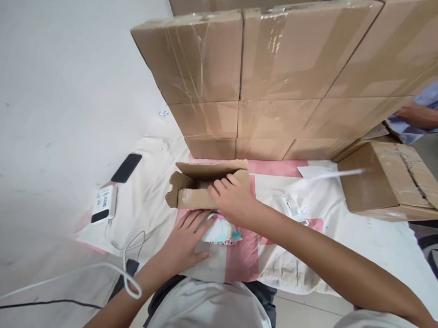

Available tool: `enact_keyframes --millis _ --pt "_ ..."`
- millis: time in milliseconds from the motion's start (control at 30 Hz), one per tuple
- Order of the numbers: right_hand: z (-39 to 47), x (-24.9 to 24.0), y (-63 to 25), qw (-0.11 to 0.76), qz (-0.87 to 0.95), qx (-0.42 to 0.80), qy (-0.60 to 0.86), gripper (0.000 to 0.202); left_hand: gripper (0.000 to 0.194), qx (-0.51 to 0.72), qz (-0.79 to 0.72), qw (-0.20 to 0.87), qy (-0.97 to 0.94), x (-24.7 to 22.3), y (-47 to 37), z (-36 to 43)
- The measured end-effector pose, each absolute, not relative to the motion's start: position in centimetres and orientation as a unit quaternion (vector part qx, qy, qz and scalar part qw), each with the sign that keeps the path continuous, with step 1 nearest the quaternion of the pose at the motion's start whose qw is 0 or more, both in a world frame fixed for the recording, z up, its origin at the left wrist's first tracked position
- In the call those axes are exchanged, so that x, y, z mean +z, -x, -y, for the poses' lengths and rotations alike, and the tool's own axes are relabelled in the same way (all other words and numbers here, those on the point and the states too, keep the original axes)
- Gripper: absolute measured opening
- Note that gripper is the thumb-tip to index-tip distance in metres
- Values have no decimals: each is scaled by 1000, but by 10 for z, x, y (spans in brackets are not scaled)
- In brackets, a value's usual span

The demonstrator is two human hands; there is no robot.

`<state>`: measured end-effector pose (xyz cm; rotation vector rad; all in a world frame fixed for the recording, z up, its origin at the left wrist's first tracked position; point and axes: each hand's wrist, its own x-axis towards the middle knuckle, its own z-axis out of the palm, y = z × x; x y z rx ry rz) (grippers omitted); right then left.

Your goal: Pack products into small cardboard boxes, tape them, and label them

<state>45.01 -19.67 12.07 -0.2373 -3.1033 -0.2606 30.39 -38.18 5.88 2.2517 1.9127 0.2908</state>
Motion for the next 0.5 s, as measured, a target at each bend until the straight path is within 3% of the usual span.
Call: enact_keyframes --millis 100,233,367,500 --pt "202 112 -462 88 982 -152 64 38 93 21 -649 95 -755 48 -303 368" --pt "215 111 -478 138 976 -150 69 33 67 22 -654 85 -752 36 -300 363" --pt "224 126 -486 96 985 -97 104 37 57 49 -641 71 -762 34 -296 364" --pt "221 143 -486 46 985 -101 134 36 69 29 -630 105 -769 42 -295 364"
